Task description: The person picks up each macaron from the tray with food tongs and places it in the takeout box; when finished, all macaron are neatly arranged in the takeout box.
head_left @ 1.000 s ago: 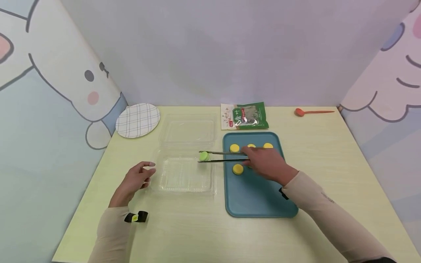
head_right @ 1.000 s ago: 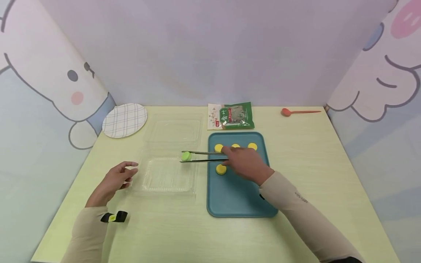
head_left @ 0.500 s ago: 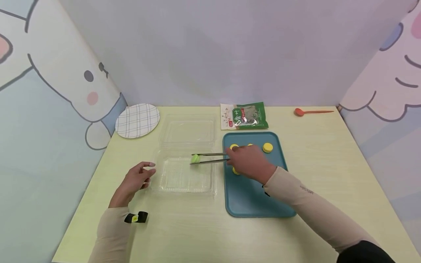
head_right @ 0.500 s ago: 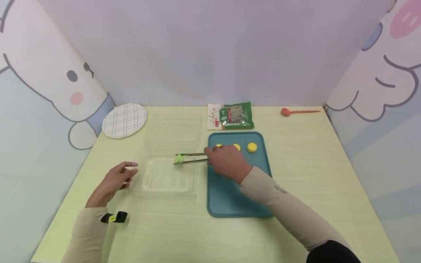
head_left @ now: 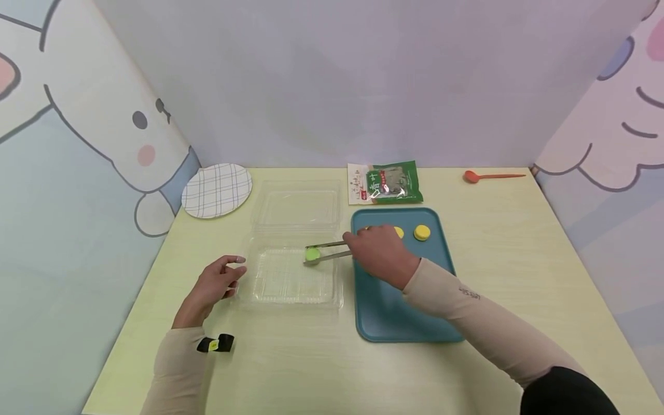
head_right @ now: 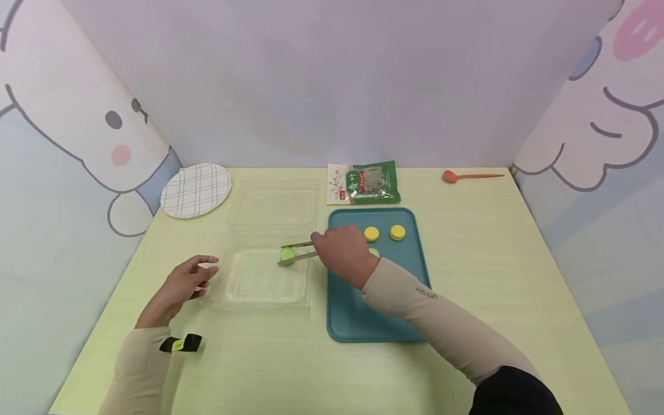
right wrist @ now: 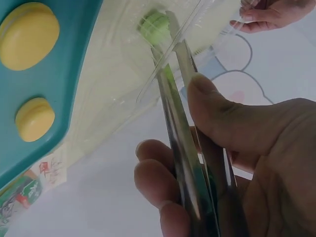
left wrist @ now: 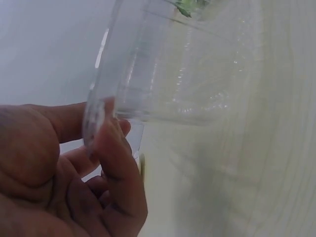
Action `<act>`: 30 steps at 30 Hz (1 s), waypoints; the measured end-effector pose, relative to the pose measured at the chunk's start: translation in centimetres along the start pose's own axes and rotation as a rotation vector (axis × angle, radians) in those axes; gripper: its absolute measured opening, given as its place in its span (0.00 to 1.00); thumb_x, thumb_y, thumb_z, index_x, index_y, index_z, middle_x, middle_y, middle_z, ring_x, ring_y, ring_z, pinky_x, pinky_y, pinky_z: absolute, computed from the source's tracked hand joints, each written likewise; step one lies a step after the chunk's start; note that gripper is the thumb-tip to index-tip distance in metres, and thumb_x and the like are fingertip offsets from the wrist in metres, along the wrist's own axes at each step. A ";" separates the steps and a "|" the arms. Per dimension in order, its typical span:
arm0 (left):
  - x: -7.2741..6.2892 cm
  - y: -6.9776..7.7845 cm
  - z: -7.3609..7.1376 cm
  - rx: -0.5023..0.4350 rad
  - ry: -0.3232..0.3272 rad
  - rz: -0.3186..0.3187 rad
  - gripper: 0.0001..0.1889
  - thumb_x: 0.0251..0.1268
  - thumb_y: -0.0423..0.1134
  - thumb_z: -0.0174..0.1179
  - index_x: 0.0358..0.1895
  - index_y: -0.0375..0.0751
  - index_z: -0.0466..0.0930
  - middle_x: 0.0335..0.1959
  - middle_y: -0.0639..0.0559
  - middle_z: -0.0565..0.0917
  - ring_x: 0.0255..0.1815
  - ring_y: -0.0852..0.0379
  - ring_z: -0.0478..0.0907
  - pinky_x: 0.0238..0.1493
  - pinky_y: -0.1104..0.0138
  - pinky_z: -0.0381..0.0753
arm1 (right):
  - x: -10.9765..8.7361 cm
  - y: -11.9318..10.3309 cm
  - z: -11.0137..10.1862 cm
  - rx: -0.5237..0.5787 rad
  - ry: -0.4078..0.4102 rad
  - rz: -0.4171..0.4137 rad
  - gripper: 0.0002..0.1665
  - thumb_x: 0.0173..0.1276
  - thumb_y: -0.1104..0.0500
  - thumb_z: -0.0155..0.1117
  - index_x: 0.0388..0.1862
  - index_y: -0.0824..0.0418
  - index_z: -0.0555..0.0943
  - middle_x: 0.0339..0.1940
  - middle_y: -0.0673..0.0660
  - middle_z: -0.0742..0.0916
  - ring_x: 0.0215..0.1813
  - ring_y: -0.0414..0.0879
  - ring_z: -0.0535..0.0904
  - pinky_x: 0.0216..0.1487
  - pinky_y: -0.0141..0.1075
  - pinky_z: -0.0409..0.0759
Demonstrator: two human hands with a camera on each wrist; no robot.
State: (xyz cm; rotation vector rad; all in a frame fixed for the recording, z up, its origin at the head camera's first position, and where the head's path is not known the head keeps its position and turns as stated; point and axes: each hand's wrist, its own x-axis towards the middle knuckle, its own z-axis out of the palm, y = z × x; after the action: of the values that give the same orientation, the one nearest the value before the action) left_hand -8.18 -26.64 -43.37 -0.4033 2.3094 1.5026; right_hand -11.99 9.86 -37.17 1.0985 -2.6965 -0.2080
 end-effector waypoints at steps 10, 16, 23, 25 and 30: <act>0.0 -0.2 0.0 -0.009 0.000 0.003 0.22 0.78 0.42 0.56 0.67 0.35 0.68 0.34 0.48 0.73 0.29 0.57 0.72 0.31 0.66 0.76 | -0.1 -0.1 -0.1 -0.034 -0.005 0.019 0.06 0.67 0.61 0.69 0.31 0.55 0.80 0.15 0.52 0.76 0.16 0.45 0.72 0.14 0.37 0.68; 0.0 -0.1 0.1 -0.007 0.006 0.020 0.22 0.78 0.42 0.56 0.67 0.34 0.69 0.33 0.50 0.72 0.30 0.57 0.72 0.31 0.66 0.76 | -0.3 0.0 -0.3 -0.026 -0.001 0.025 0.06 0.67 0.59 0.71 0.33 0.56 0.81 0.16 0.52 0.77 0.16 0.46 0.72 0.14 0.37 0.67; 0.1 -0.1 -0.1 -0.014 0.013 0.034 0.20 0.77 0.41 0.58 0.63 0.33 0.69 0.33 0.49 0.73 0.29 0.58 0.73 0.31 0.67 0.77 | -0.7 0.4 0.3 0.016 0.051 0.014 0.14 0.62 0.53 0.76 0.34 0.56 0.79 0.18 0.52 0.78 0.17 0.46 0.73 0.14 0.37 0.68; 0.1 -0.1 -0.1 -0.013 0.015 0.035 0.19 0.76 0.41 0.58 0.61 0.33 0.69 0.34 0.48 0.73 0.28 0.59 0.73 0.31 0.67 0.77 | -1.0 0.6 0.6 0.030 0.074 0.008 0.16 0.61 0.52 0.78 0.35 0.57 0.79 0.19 0.52 0.78 0.16 0.45 0.72 0.14 0.37 0.68; 0.2 0.0 0.0 -0.008 0.018 0.026 0.18 0.77 0.40 0.57 0.59 0.33 0.68 0.35 0.46 0.74 0.26 0.60 0.72 0.30 0.68 0.77 | -2.1 0.8 1.6 0.134 0.095 0.036 0.20 0.60 0.50 0.79 0.38 0.59 0.78 0.18 0.52 0.76 0.16 0.45 0.69 0.13 0.36 0.63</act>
State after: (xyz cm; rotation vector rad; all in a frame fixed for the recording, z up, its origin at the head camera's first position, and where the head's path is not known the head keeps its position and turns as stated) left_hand -8.30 -26.65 -43.48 -0.3926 2.3321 1.5266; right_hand -11.46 12.00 -38.84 1.0660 -2.6757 0.0304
